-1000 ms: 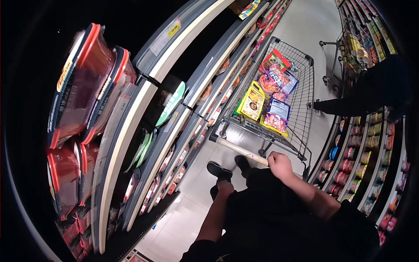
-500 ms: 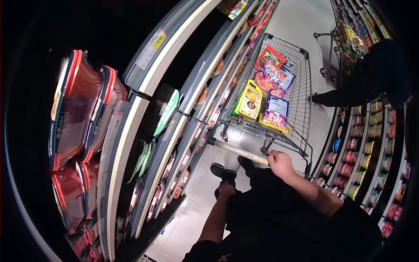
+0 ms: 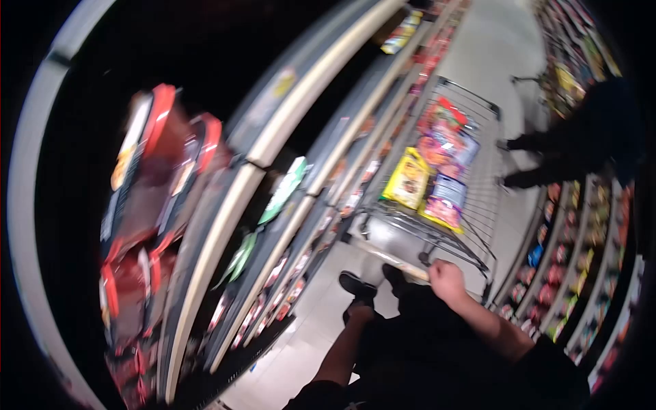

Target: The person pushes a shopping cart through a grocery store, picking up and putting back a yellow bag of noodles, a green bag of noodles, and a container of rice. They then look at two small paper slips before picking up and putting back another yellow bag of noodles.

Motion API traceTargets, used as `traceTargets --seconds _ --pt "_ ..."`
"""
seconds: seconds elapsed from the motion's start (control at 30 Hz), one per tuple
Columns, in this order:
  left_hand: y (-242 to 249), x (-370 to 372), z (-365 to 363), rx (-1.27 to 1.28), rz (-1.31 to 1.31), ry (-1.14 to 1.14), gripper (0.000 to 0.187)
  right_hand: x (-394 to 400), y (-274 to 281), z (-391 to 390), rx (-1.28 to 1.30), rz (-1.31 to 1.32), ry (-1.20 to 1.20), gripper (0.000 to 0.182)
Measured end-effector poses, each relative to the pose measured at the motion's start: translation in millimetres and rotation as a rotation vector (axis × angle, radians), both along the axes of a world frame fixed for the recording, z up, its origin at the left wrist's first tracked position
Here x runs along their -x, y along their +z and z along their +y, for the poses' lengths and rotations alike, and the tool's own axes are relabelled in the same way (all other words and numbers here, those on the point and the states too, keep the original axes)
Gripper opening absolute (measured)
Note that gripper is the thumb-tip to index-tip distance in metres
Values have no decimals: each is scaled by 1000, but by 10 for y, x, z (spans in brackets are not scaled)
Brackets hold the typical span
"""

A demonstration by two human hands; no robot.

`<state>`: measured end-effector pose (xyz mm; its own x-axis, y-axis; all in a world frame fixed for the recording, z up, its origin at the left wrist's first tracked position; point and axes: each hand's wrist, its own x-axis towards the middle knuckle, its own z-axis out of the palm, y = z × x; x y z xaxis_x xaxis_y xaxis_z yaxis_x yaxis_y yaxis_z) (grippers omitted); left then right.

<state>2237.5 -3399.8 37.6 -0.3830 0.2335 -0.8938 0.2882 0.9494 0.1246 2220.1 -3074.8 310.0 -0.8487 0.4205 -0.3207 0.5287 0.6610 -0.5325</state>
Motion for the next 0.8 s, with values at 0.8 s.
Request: traceTargets --seconds 0.8 --pt "751 300 530 -171 -381 -67 42 93 39 -2 52 78 8 32"
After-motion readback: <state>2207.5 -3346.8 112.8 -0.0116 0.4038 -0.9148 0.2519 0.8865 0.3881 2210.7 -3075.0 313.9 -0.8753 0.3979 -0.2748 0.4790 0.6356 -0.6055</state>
